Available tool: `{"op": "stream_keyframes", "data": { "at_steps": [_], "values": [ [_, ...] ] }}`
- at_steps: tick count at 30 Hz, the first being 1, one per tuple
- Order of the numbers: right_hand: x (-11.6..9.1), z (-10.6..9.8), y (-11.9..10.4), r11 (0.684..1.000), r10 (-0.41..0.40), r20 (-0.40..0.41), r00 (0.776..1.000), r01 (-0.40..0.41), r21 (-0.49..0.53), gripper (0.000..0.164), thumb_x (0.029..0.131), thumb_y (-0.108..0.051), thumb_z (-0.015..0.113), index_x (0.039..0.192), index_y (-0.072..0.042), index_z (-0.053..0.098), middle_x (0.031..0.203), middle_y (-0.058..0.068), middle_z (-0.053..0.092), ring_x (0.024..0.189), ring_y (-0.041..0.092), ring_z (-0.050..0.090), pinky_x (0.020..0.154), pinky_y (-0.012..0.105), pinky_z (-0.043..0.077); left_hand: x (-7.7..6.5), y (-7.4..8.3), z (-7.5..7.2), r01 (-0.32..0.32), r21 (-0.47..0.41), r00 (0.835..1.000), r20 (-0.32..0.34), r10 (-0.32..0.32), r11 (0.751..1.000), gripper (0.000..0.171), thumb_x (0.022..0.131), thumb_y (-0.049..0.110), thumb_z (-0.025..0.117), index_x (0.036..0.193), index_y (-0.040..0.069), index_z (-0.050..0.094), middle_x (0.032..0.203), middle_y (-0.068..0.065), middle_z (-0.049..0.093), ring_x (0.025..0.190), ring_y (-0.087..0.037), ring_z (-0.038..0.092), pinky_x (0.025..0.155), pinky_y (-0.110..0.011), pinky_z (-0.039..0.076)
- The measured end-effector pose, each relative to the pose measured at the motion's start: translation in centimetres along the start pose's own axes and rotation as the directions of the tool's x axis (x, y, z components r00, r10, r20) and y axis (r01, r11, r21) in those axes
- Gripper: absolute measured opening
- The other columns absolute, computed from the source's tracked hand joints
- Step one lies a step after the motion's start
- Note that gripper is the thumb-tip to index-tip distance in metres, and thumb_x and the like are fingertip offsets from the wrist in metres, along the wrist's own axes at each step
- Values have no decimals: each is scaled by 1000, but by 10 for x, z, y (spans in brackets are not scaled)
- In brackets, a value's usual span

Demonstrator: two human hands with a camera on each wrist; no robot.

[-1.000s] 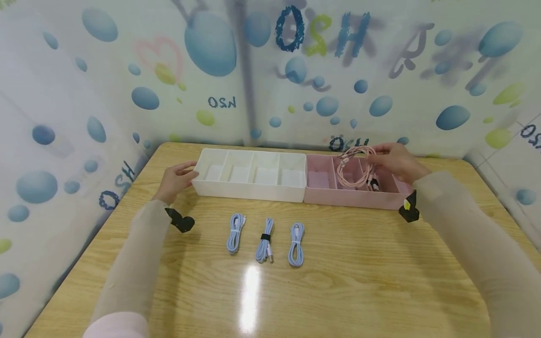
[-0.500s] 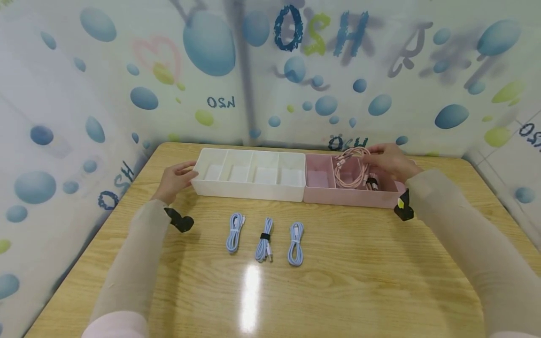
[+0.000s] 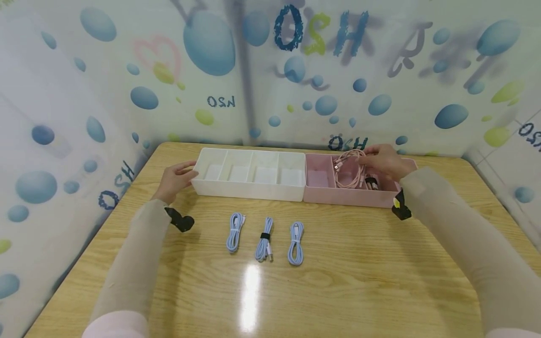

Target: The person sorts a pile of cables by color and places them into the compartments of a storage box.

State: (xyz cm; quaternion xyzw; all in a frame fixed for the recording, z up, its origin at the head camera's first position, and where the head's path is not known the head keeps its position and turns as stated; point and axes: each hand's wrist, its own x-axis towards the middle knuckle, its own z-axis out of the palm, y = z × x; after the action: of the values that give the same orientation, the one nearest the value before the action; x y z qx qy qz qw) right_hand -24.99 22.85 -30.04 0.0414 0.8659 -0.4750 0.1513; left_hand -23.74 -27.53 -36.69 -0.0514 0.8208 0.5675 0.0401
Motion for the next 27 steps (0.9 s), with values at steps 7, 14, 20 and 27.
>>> {"op": "stream_keyframes", "data": {
  "at_steps": [7,14,20,27],
  "values": [
    [2,-2,4,999,-40,14,999,40,10,47,85,-21,60,115,9,41,96,16,50,72,12,56,78,37,50,-2,2,1,1,3,1000,-1,-1,1000,52,89,20,54,135,3,36,130,-23,39,111,-26,44,91,-38,41],
    [5,3,-2,999,31,14,999,-30,-17,51,89,-18,53,128,9,33,116,22,43,77,11,56,89,43,43,-2,3,1,-2,3,1000,-9,2,1000,50,89,19,53,134,2,37,129,-22,41,103,-19,47,91,-37,42],
    [8,8,-4,997,68,1,998,-67,-37,48,89,-17,52,127,8,35,116,21,42,83,17,53,86,40,45,0,1,0,-9,11,1000,-15,9,1000,50,89,19,54,133,2,38,128,-22,42,101,-16,48,89,-34,44],
    [11,13,1,997,74,-3,997,-74,-1,53,85,-21,60,124,8,38,110,20,46,82,21,55,75,33,51,0,0,0,-7,7,1000,-16,7,1000,51,88,20,54,133,2,38,127,-22,42,101,-16,49,89,-34,43]
  ]
}}
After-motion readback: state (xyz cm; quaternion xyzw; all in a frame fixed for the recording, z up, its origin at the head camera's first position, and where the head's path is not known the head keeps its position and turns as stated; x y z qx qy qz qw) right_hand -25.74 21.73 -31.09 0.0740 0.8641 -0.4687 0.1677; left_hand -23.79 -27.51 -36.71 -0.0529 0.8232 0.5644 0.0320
